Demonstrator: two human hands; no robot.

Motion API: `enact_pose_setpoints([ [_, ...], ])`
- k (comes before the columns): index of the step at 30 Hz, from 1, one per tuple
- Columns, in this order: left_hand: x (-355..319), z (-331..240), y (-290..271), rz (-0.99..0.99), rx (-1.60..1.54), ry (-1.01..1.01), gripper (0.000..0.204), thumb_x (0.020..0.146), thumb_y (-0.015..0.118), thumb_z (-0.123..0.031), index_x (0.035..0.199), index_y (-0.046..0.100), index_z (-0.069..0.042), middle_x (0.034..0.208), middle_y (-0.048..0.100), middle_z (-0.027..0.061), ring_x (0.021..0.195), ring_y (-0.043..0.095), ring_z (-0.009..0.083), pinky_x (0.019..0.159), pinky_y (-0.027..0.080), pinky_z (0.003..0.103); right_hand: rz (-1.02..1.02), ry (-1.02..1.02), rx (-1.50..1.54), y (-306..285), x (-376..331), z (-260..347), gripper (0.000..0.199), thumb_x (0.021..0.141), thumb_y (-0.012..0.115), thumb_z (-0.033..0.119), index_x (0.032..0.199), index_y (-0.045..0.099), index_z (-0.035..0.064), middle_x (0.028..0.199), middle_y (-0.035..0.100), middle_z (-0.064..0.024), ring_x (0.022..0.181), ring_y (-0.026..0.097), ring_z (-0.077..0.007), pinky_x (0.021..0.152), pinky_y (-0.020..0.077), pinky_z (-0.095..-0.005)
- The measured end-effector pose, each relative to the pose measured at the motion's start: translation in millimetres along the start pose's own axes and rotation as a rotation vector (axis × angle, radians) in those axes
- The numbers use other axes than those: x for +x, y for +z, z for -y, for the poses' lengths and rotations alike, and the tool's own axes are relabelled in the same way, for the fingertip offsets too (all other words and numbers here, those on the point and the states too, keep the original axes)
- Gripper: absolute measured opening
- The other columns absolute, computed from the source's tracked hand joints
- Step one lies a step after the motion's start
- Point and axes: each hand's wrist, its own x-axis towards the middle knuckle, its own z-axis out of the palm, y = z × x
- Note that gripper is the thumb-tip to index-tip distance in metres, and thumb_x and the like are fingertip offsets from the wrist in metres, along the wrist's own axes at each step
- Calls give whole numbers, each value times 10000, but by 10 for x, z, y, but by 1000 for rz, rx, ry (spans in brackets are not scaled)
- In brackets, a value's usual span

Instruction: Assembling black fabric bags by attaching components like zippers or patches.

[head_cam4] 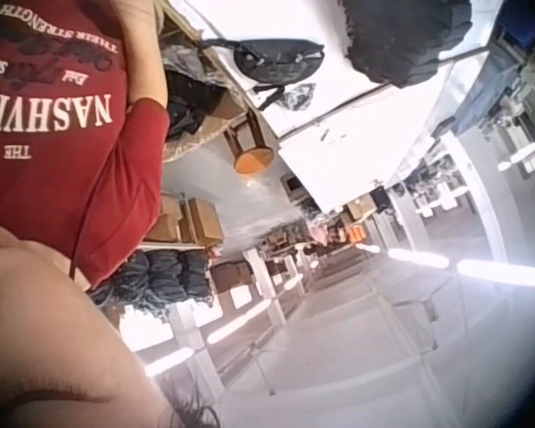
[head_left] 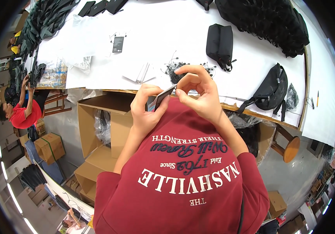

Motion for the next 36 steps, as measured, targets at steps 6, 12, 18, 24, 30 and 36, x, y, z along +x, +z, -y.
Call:
enact_pose_setpoints([
  [6, 16, -8, 1, -8, 124, 108, 276, 674, 708, 92, 917, 643, -21, 841, 614, 88, 742, 612, 203, 633, 490, 289, -59, -98, -140, 48, 6, -9, 376, 796, 622, -40, 1144, 498, 31, 795, 626, -58, 732, 620, -101, 702, 497, -230],
  [12, 29, -51, 2, 5, 77, 79, 289, 671, 717, 92, 933, 674, -23, 842, 619, 85, 738, 615, 206, 648, 495, 283, -90, -164, -164, 43, 13, -15, 325, 812, 627, -39, 1114, 526, 24, 813, 636, -62, 743, 630, -112, 714, 503, -234],
  [18, 11, 48, -37, 32, -140, -40, 187, 739, 710, 25, 920, 672, 3, 874, 630, 100, 787, 607, 177, 685, 479, 274, -126, -208, -322, -2, 18, -15, 101, 809, 657, -24, 906, 631, -12, 804, 647, -65, 726, 634, -120, 671, 506, -234],
  [24, 120, 115, -73, 246, -610, -591, 149, 954, 514, -103, 982, 587, 24, 936, 609, 58, 824, 550, 86, 758, 439, 222, -40, -223, -406, -54, 62, -48, 84, 789, 672, 18, 862, 631, 14, 755, 613, -91, 604, 592, -186, 558, 468, -279],
  [30, 247, 304, -59, 401, -558, -649, 65, 927, 553, -70, 936, 568, -8, 876, 546, 7, 807, 524, 57, 729, 403, 196, 12, -57, -410, -104, 154, -117, 107, 785, 686, 11, 880, 640, -9, 733, 631, -88, 632, 615, -149, 592, 486, -259],
  [36, 589, 307, 227, 403, -457, -565, 71, 924, 554, -71, 896, 559, -6, 859, 527, 23, 772, 525, 74, 685, 423, 209, 1, 136, 24, -345, 266, -234, 155, 925, 583, 150, 851, 536, 22, 638, 531, 23, 577, 461, -25, 501, 349, -195],
])
